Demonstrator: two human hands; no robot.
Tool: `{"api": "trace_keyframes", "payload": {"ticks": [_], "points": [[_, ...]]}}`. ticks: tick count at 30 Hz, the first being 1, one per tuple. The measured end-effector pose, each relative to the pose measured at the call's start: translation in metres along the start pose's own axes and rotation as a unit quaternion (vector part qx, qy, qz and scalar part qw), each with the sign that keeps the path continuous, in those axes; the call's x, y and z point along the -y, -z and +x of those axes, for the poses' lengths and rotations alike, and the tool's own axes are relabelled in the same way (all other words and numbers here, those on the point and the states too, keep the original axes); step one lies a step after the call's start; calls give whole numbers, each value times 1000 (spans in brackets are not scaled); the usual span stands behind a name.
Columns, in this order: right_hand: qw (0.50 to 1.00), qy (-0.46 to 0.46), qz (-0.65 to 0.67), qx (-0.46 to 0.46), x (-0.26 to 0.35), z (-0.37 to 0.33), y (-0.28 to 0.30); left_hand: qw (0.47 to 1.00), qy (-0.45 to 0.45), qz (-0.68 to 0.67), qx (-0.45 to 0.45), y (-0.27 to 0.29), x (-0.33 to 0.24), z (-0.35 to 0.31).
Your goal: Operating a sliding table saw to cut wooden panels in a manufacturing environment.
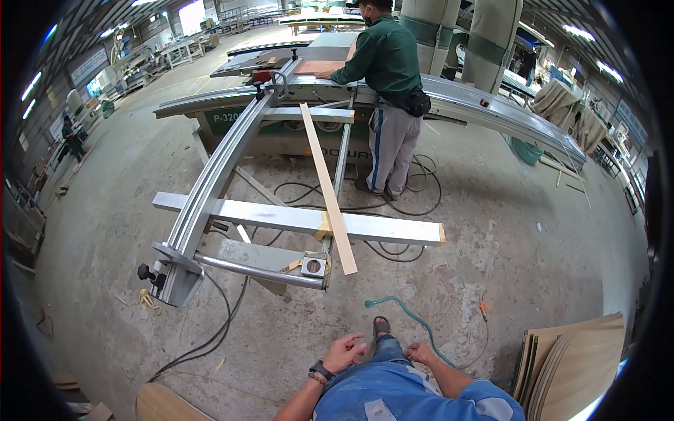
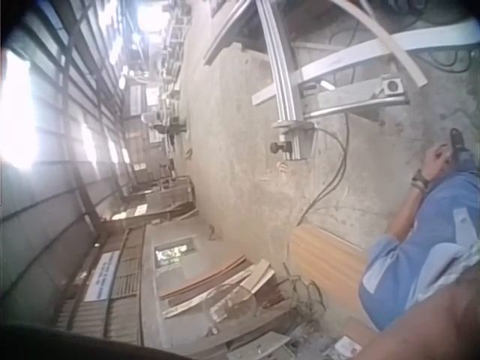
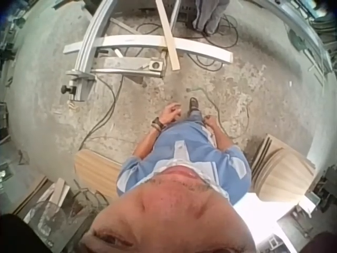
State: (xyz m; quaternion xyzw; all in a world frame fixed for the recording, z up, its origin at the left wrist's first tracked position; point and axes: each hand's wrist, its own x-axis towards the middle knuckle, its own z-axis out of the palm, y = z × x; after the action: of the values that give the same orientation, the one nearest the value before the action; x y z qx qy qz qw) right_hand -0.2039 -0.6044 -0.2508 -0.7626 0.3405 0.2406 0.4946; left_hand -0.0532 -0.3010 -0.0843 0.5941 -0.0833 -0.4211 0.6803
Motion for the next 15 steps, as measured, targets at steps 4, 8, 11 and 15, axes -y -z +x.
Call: {"api": "trace_keyframes", "payload": {"ticks": [4, 8, 11, 15], "points": [[1000, -1, -6, 4, -1, 2, 0, 1000, -2, -1, 0, 1, 0, 1], [1000, 3, 8, 5, -2, 2, 0, 1000, -1, 8, -1, 0, -2, 0], [1000, 3, 6, 9, -4, 3, 0, 1000, -3, 4, -1, 1, -2, 0], [999, 1, -17, 32, -1, 1, 4, 1000, -2, -2, -8, 1, 2, 0]]}}
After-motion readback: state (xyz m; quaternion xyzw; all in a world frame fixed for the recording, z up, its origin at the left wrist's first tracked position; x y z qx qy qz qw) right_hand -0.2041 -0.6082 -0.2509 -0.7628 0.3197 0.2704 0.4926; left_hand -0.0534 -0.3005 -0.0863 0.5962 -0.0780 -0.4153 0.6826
